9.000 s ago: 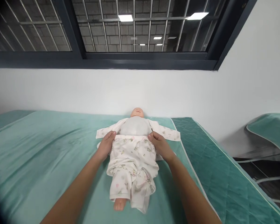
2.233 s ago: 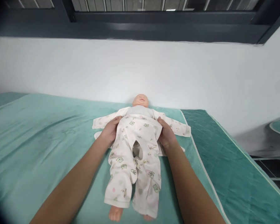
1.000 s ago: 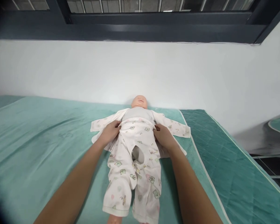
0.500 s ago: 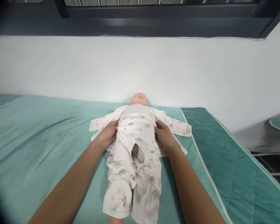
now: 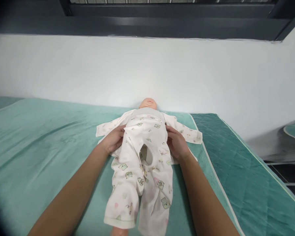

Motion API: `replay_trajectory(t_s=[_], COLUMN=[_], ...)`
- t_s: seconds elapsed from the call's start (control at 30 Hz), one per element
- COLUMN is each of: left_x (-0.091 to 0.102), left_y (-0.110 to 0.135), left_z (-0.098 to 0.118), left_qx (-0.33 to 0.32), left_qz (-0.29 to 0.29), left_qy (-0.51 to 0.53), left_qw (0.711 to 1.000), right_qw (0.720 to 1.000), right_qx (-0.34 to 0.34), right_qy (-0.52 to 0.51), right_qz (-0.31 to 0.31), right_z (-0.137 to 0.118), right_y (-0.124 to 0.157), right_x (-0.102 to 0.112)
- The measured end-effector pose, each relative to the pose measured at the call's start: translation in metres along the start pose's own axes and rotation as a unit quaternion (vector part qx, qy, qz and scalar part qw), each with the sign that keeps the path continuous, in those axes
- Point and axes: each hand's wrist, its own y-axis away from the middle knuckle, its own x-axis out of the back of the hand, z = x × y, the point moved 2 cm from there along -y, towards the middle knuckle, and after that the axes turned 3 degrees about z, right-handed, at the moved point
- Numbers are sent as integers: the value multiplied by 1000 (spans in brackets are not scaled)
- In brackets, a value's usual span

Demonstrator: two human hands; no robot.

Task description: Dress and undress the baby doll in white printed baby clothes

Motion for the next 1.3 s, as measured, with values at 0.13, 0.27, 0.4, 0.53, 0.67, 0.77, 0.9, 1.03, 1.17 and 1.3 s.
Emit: replay_trajectory(t_s=[0.13,0.27,0.4,0.53,0.67,0.77,0.9,1.03,1.17,1.3], left_x=[-6,-12,-12,-12,-16,-19,-17,-16,-18,-23], left_y=[4,5,4,3,4,2,-1,-4,-4,-4], left_z=[1,2,-2,-6,-4,-2,-2,-4,-6,-6], left_qx=[-13,-30,-26,-30,-28,-36,-54,-60,-55,-54], left_qz=[-2,5,9,18,23,20,38,49,66,84], left_qy=[-34,-67,-80,-70,-45,-38,-30,-23,-17,-5], left_qw=[999,997,996,997,998,998,997,997,996,995], right_qw=[999,999,999,997,999,998,997,990,976,971], right_qx=[0,9,16,11,7,13,27,67,116,137], right_qy=[-22,-6,35,67,52,55,73,123,174,185], right_qz=[-36,-51,-20,42,8,5,6,14,53,70], right_z=[1,2,0,-5,-8,-8,-6,-6,-7,-4], right_y=[3,3,3,7,11,11,7,6,7,6], right_x=[-2,-3,-8,-15,-24,-22,-15,-12,-11,-11])
